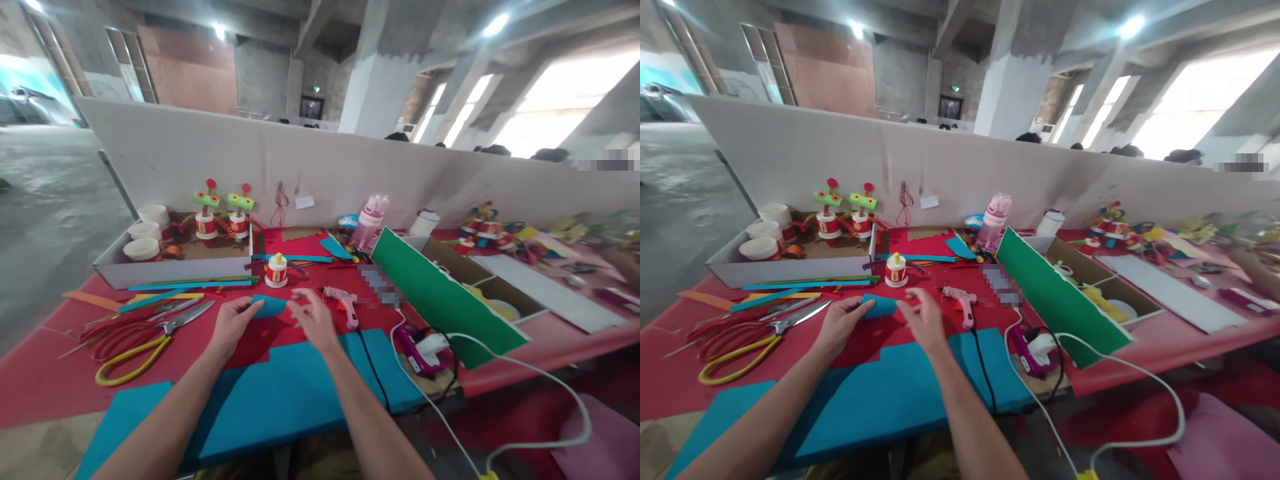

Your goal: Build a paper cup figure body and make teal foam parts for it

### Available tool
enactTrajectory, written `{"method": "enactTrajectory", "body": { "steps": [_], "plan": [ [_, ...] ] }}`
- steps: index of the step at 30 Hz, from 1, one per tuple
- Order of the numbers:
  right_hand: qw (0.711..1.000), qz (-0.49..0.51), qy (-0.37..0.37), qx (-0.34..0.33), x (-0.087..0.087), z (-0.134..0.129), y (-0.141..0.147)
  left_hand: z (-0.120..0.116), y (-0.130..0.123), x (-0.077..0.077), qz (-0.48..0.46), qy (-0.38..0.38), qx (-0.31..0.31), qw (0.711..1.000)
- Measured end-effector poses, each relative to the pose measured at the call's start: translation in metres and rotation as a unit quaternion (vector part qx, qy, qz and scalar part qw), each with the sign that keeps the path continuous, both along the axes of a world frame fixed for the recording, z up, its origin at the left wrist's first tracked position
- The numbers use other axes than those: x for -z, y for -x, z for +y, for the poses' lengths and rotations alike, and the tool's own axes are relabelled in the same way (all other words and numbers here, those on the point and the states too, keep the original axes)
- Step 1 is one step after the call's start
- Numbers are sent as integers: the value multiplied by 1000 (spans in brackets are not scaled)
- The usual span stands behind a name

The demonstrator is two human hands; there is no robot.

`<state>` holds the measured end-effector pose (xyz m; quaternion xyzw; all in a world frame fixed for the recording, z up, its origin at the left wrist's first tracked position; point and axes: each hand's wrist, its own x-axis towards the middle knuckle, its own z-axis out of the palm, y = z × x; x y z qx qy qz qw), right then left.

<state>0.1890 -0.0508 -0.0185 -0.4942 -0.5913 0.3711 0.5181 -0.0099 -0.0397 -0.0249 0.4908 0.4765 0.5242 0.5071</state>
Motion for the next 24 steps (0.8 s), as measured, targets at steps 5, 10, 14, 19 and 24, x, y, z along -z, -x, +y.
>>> {"method": "enactTrajectory", "body": {
  "steps": [5,10,14,19,24],
  "plan": [
    [891,-369,59,257,-3,-5,-84,4,2,1,-54,23,-21,998],
    [837,-462,214,201,7,1,-104,6,4,5,-60,22,0,998],
    [877,-394,190,198,11,-2,-94,6,5,7,-54,27,18,998],
    [977,-15,69,200,9,-24,-69,7,5,8,-61,15,25,998],
    [964,237,123,-4,-6,-41,-29,8,3,13,-63,13,29,998]
  ]
}}
